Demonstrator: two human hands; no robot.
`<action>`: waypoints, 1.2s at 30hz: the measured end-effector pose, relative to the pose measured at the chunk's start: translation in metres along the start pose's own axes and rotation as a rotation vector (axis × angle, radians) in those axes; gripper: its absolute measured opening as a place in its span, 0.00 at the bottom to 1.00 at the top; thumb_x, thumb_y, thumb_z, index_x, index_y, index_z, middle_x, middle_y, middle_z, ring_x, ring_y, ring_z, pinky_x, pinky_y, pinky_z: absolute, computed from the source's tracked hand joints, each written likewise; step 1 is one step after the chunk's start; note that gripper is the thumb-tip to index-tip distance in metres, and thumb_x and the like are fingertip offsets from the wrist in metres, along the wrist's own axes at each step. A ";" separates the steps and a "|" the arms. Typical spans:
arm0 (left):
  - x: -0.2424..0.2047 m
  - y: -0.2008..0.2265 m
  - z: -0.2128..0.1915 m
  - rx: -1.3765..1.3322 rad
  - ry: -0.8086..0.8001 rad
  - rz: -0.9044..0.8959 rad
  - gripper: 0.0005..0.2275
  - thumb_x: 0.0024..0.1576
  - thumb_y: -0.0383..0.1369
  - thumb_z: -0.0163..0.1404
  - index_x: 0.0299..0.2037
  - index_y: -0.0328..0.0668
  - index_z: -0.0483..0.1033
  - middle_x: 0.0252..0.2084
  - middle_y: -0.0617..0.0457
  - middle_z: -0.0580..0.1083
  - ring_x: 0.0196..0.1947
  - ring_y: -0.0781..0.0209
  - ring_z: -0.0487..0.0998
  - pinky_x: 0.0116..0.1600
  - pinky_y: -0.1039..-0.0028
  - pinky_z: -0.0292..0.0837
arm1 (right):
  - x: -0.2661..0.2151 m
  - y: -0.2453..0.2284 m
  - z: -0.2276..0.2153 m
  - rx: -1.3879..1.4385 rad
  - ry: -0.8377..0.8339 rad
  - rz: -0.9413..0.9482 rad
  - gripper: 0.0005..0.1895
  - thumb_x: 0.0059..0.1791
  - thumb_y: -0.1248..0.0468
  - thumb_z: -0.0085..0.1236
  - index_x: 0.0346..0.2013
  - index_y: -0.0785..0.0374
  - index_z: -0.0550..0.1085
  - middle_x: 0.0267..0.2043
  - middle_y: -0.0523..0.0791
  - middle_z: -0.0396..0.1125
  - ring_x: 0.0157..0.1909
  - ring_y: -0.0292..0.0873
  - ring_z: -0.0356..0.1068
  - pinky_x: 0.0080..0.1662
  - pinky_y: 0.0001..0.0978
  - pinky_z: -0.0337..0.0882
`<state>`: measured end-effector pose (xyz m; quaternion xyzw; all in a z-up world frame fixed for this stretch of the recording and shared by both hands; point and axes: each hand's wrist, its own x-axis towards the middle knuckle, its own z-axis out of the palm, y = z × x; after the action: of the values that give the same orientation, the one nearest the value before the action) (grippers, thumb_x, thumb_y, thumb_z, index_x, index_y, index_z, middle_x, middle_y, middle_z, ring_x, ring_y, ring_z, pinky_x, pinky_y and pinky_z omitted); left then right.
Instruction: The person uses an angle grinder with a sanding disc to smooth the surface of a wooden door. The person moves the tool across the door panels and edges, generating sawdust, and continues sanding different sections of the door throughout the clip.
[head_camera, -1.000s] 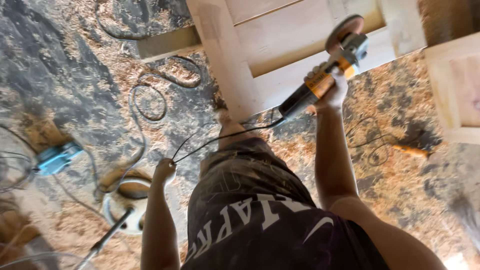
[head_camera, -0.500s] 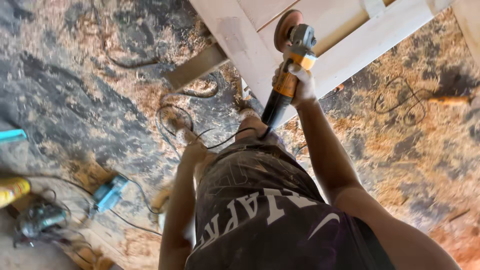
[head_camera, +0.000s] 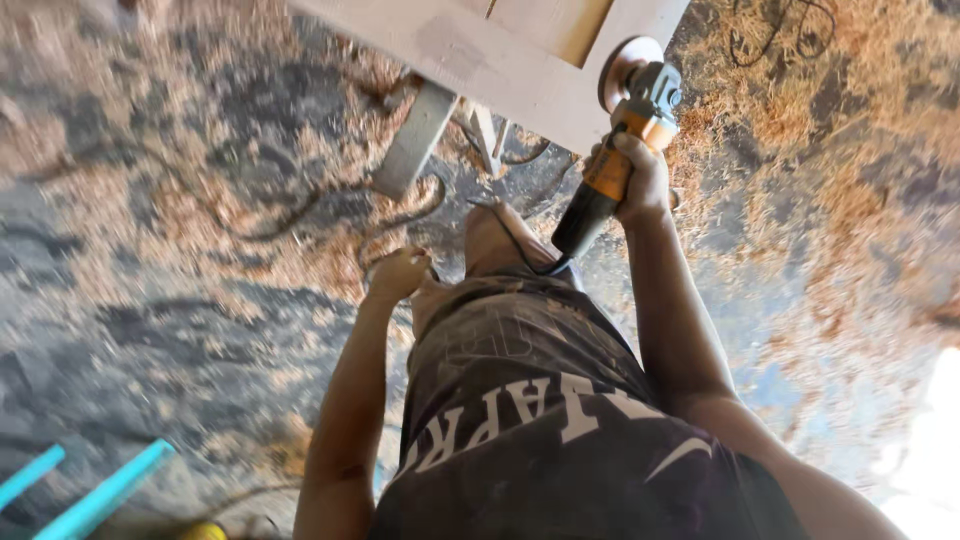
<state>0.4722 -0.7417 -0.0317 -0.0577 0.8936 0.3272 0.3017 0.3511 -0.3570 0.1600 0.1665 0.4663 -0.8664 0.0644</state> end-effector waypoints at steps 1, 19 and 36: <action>0.009 0.014 -0.017 -0.020 -0.042 0.050 0.19 0.61 0.48 0.47 0.54 0.47 0.80 0.54 0.42 0.78 0.54 0.42 0.79 0.59 0.57 0.73 | -0.001 0.002 0.000 0.007 0.025 -0.037 0.21 0.47 0.65 0.58 0.52 0.67 0.66 0.36 0.51 0.69 0.36 0.50 0.73 0.42 0.45 0.78; 0.121 0.195 -0.023 -0.497 -0.934 0.232 0.39 0.56 0.68 0.33 0.68 0.45 0.62 0.66 0.44 0.63 0.66 0.45 0.69 0.66 0.49 0.65 | 0.070 0.070 -0.007 -0.115 0.445 0.097 0.15 0.44 0.68 0.62 0.43 0.69 0.70 0.31 0.45 0.68 0.28 0.42 0.70 0.33 0.35 0.75; 0.182 0.205 -0.019 -1.108 -0.866 -0.258 0.40 0.57 0.68 0.29 0.58 0.37 0.69 0.39 0.50 0.75 0.34 0.61 0.78 0.40 0.69 0.76 | 0.134 0.110 0.061 -0.485 0.705 0.292 0.12 0.40 0.62 0.67 0.34 0.65 0.79 0.30 0.43 0.75 0.29 0.36 0.75 0.35 0.28 0.78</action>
<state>0.2531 -0.5768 -0.0121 -0.1727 0.3817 0.6883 0.5922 0.2409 -0.4630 0.0582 0.4955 0.6210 -0.6043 0.0604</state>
